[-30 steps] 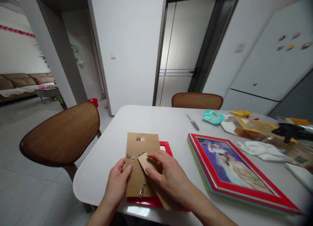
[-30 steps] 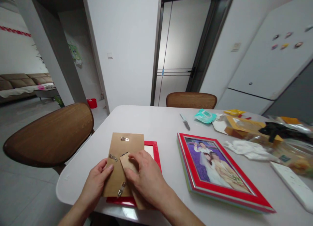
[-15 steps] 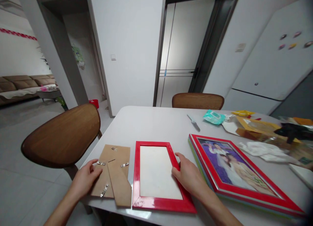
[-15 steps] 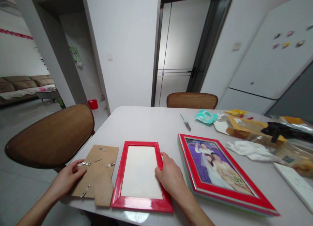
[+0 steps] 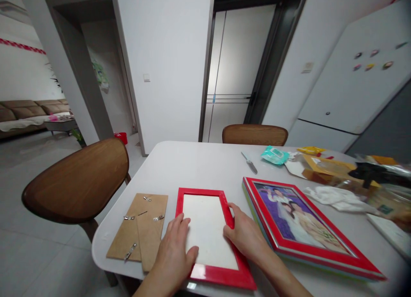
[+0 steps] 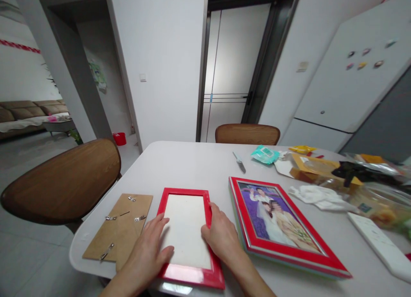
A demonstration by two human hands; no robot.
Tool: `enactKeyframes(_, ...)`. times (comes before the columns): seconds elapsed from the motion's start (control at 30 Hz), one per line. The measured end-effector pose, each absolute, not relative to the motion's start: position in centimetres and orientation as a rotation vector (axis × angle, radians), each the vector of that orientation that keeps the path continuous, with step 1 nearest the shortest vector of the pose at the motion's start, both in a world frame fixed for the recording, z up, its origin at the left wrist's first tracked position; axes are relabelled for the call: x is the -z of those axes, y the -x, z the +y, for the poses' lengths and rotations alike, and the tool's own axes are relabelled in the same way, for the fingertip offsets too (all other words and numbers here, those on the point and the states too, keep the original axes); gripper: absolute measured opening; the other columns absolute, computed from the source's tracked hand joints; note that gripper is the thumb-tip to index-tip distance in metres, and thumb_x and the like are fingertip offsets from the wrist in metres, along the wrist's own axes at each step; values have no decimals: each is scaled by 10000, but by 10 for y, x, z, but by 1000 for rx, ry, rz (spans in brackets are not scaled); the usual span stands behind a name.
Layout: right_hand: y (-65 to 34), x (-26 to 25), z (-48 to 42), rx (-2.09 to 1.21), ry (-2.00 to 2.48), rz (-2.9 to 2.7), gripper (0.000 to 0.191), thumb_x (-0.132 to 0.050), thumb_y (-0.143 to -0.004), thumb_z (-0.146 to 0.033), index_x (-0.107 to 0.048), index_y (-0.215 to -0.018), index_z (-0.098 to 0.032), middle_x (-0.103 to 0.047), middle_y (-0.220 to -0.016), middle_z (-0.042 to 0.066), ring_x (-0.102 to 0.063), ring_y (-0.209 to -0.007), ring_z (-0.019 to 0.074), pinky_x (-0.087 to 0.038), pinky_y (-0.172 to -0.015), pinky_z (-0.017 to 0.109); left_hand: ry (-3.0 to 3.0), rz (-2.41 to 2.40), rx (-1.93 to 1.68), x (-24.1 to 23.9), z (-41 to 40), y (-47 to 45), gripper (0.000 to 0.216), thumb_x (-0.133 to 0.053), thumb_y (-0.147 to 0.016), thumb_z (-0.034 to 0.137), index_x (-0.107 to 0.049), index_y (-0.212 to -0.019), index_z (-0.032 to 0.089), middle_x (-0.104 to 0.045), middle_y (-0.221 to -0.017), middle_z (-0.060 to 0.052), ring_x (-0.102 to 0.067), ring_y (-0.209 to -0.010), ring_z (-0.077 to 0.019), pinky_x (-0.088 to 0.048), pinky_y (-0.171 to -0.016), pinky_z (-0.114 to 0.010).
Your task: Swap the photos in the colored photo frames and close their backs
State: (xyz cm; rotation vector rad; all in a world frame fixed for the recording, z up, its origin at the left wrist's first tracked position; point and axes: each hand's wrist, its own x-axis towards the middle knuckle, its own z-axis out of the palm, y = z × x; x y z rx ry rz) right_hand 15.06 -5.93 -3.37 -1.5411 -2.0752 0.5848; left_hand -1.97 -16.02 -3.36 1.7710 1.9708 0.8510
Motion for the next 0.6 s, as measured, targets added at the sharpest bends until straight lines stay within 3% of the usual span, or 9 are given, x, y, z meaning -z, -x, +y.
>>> enactKeyframes(0.13, -150, 12, -64, -1367, 1377, -1475, 670, -444, -624, -169, -247, -1263, -145, -638, -733, 46, -572, -538, 165, -429, -544, 275, -1699, 1858, -812, 21, -159, 14, 689, -600, -616, 325, -379, -1227, 96, -305, -1336, -158, -257, -1225, -280, -217, -1006, -413)
enactKeyframes(0.23, -145, -12, -76, -1686, 1106, -1108, 746, -487, -638, -195, -146, -1300, -239, -644, -761, 6, -557, -478, 132, -434, -499, 254, -1607, 1755, -903, 4, -151, -5, 781, -615, -604, 387, -306, -1268, 117, -222, -1377, -132, -202, -1250, -270, -202, -1015, -403)
enactKeyframes(0.37, -136, -34, -86, -1723, 982, -1060, 770, -552, -612, -191, -190, -1284, -294, -640, -783, -23, -547, -494, 109, -438, -510, 234, -1581, 1689, -1089, -16, -136, -31, 772, -582, -631, 323, -239, -1293, 118, -224, -1375, -118, -182, -1256, -248, -175, -1027, -382)
enactKeyframes(0.47, -136, -34, -85, -1727, 1020, -1117, 756, -562, -600, -200, -222, -1273, -264, -631, -800, -8, -550, -518, 112, -428, -484, 222, -1627, 1671, -1191, -30, -129, -32, 692, -538, -621, 202, -294, -1265, 133, -306, -1323, -109, -257, -1214, -237, -212, -1009, -354)
enactKeyframes(0.6, -145, -9, -70, -1525, 1169, -1387, 697, -529, -634, -257, -245, -1269, -213, -616, -772, 1, -535, -510, 109, -396, -459, 209, -1529, 1731, -1283, -43, -132, 3, 604, -462, -595, 121, -377, -1193, 142, -487, -1045, -83, -495, -881, -181, -399, -799, -296)
